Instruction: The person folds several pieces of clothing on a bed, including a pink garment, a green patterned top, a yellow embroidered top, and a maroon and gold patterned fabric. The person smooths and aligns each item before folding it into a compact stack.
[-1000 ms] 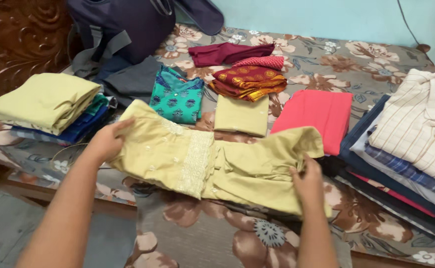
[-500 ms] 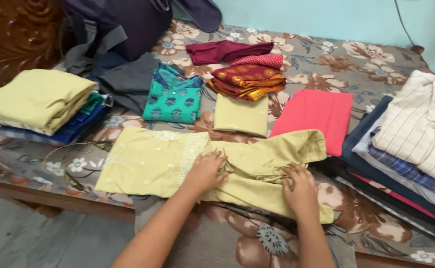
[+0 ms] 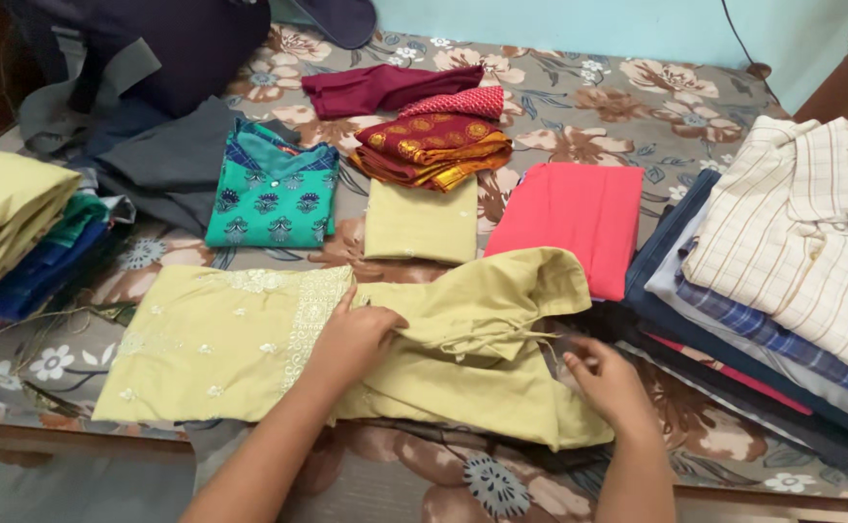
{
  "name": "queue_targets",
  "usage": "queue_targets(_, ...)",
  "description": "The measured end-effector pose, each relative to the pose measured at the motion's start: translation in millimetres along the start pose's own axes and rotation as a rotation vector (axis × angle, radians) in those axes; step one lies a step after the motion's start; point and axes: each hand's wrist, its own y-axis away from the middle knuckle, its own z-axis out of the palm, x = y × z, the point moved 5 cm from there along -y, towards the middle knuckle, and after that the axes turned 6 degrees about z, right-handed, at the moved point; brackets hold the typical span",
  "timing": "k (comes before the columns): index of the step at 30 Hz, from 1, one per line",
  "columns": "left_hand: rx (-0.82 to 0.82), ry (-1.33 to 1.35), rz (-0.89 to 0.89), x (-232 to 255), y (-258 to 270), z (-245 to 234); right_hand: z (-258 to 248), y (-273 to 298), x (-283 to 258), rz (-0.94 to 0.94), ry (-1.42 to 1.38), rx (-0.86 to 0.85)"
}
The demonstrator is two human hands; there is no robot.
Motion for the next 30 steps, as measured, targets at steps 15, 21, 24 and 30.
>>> queue_targets(15, -0.201, 0.295, -0.381, -1, -32, 11, -13, -31, -85, -0.367, -0.120, 0.579)
queue_targets(21, -0.080, 0.008, -0.599, -25, -55, 40, -20, -28, -47, -0.232, -0.345, 0.573)
queue_targets(24, 0.076, 0.133, -0.482, -20, -48, 60, -20, -26, -39, -0.260, -0.396, 0.577)
queue_targets(30, 0.400, 0.404, -0.595, -24, -31, 25, -24, -15, -55, -0.243, -0.288, 0.617)
